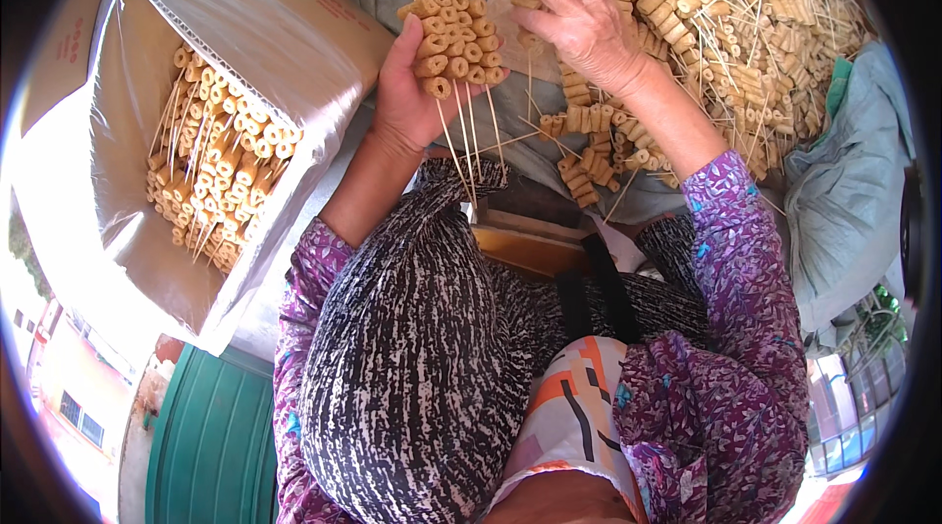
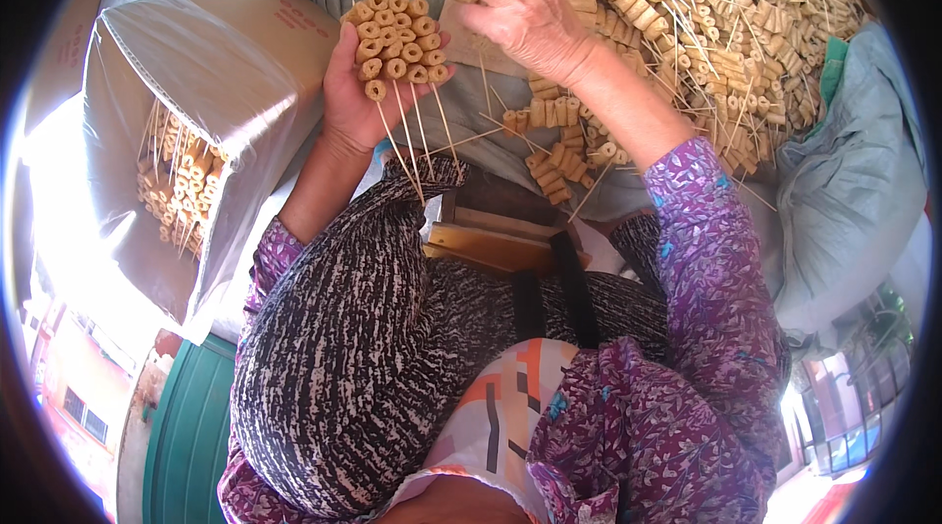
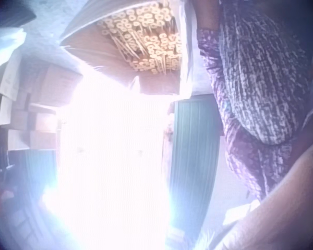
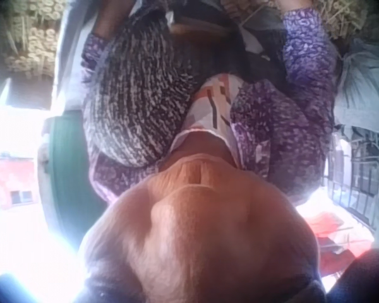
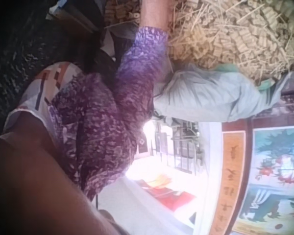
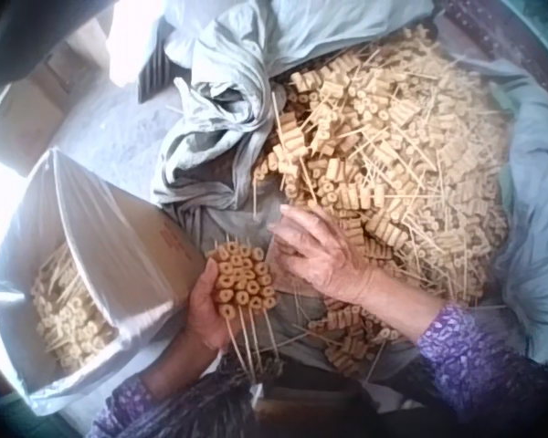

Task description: The person threads small cylindrical bamboo components onto thin wooden skewers by hand and places the completed skewers into a cardboard box.

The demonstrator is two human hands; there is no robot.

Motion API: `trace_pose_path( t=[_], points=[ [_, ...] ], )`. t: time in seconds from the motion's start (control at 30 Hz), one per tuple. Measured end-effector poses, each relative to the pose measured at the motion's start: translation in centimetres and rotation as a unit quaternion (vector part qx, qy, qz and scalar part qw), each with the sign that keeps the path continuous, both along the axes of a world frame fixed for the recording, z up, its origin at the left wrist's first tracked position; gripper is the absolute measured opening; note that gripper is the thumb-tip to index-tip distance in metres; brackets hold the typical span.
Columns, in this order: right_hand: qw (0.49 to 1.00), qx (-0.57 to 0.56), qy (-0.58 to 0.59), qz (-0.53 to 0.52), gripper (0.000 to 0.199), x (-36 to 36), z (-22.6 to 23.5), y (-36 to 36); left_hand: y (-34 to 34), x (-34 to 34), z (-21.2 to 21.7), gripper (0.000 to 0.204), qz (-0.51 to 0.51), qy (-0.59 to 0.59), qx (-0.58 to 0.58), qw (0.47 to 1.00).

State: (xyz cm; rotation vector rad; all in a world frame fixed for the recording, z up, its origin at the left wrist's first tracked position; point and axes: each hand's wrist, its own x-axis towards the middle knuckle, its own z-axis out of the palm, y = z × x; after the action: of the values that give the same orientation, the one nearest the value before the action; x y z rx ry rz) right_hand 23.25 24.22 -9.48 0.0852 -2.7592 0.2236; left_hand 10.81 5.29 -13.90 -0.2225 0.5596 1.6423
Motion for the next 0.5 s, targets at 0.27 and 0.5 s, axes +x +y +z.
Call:
trace_pose_path(
  t=[0.27,0.5],
  points=[
    [0.936,-0.315,0.031,-0.154,0.054,-0.4,-3.3,-4.3,0.1,0.0,1.0,0.069,0.009,-0.008,0.019,1.0],
    [0.679,-0.678,0.122,-0.252,0.05,-0.8,-2.7,-7.4,0.0,0.0,0.5,0.066,0.019,-0.022,0.024,0.999]
  ],
)
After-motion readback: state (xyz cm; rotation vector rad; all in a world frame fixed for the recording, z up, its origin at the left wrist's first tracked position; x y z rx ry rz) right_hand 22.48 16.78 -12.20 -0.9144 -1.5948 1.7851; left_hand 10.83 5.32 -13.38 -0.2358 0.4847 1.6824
